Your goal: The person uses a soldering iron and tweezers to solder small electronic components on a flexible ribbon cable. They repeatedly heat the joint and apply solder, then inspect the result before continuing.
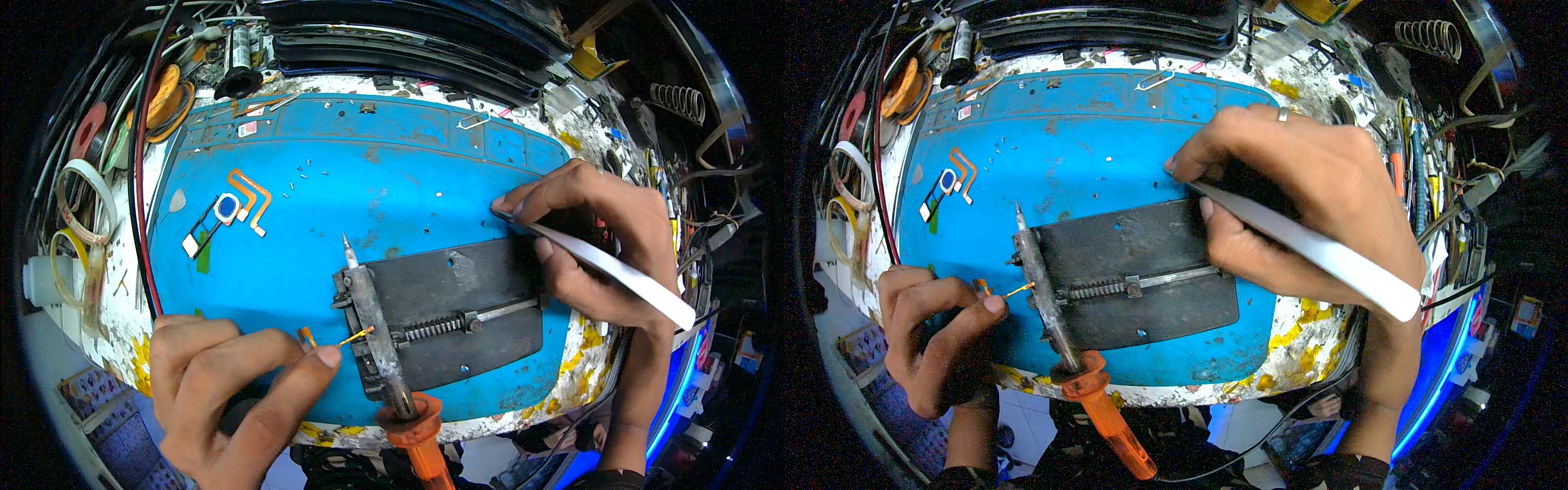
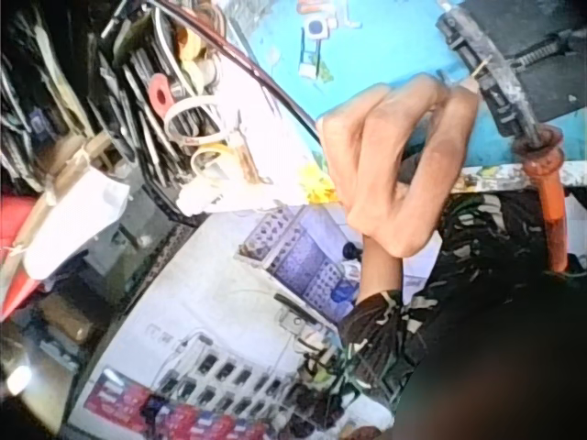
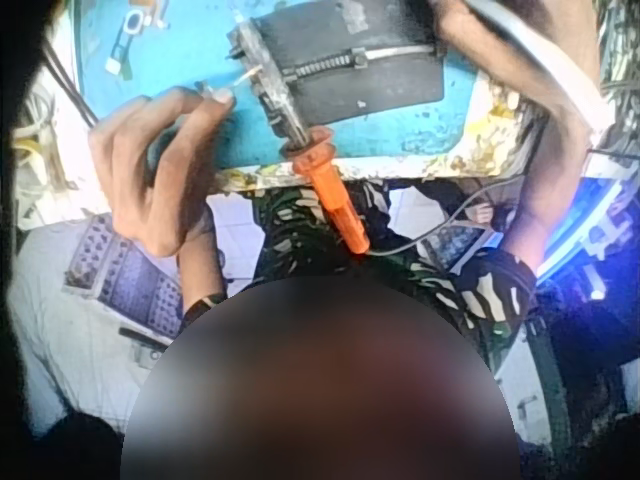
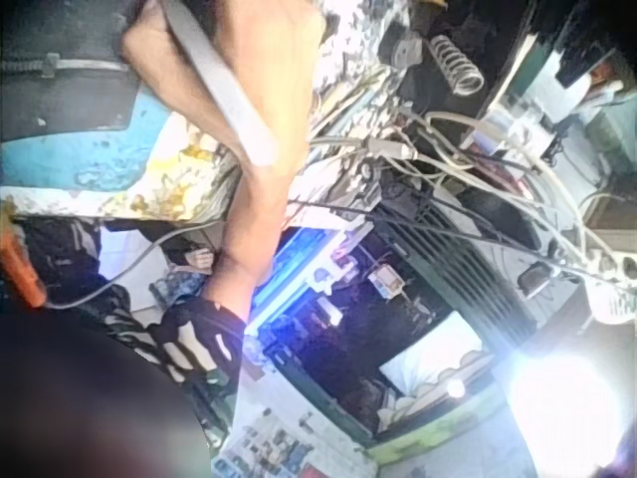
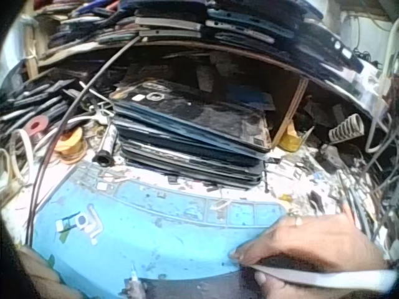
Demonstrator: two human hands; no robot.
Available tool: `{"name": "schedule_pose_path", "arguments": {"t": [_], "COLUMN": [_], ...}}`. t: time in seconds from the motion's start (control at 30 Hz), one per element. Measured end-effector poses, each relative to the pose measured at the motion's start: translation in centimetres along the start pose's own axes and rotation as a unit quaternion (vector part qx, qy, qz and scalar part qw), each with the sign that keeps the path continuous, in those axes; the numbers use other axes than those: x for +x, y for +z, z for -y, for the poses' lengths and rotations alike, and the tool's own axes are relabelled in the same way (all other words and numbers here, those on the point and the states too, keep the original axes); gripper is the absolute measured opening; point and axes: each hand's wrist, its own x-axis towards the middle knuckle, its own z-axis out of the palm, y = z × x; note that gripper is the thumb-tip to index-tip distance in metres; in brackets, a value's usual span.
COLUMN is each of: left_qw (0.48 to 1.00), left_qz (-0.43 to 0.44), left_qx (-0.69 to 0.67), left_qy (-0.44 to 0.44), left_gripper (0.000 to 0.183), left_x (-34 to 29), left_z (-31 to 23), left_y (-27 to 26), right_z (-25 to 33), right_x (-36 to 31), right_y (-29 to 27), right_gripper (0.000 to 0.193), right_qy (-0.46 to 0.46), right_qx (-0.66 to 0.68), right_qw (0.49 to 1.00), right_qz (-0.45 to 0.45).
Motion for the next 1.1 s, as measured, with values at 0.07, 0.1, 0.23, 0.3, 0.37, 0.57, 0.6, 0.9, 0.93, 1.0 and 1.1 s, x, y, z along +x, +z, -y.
{"name": "schedule_pose_path", "arguments": {"t": [0.07, 0.1, 0.23, 0.3, 0.37, 0.57, 0.6, 0.9, 0.93, 1.0, 1.1], "left_qw": [1.0, 1.0, 1.0, 1.0, 1.0, 0.999, 0.999, 0.999, 0.999, 0.999, 1.0], "left_qz": [-0.001, -0.002, 0.0, -0.004, -0.005, -0.029, -0.034, -0.035, -0.034, -0.032, 0.015], "left_qx": [-0.004, -0.005, 0.001, 0.001, 0.003, 0.008, 0.011, 0.023, 0.024, 0.023, 0.0], "left_qy": [0.006, 0.009, 0.01, 0.01, 0.011, 0.021, 0.02, 0.025, 0.028, 0.034, 0.022], "left_gripper": [0.029, 0.029, 0.029, 0.029, 0.028, 0.028, 0.028, 0.029, 0.028, 0.027, 0.026], "left_x": [0.0, 0.0, 0.0, -0.1, -0.1, -0.2, -0.2, -0.3, -0.2, -0.2, -0.1], "left_z": [0.1, 0.2, 0.2, 0.1, 0.1, 0.1, 0.1, 0.0, 0.1, 0.1, 0.2], "left_y": [0.0, 0.0, 0.0, 0.0, 0.1, 0.6, 0.6, 0.7, 0.7, 0.5, -0.2], "right_z": [-0.2, -0.3, -0.1, 0.0, 0.1, -0.1, -0.2, -1.2, -0.9, -1.0, -1.8], "right_x": [-0.1, -0.2, -0.5, -0.3, -0.2, 0.0, 0.0, -0.2, -0.3, -0.3, -0.1], "right_y": [-0.1, -0.2, -0.5, -0.4, -0.3, 0.7, 1.2, 2.0, 2.3, 2.4, 2.1], "right_gripper": [0.016, 0.015, 0.015, 0.024, 0.028, 0.032, 0.032, 0.029, 0.028, 0.026, 0.023], "right_qy": [0.034, 0.046, 0.083, 0.084, 0.121, 0.075, 0.027, 0.065, 0.068, 0.047, 0.011], "right_qx": [0.057, 0.071, 0.126, 0.132, 0.166, 0.222, 0.193, 0.279, 0.308, 0.332, 0.32], "right_qw": [0.998, 0.996, 0.988, 0.987, 0.976, 0.959, 0.964, 0.942, 0.93, 0.926, 0.937], "right_qz": [-0.006, -0.007, -0.023, -0.047, -0.074, -0.159, -0.18, -0.176, -0.19, -0.176, -0.138]}}
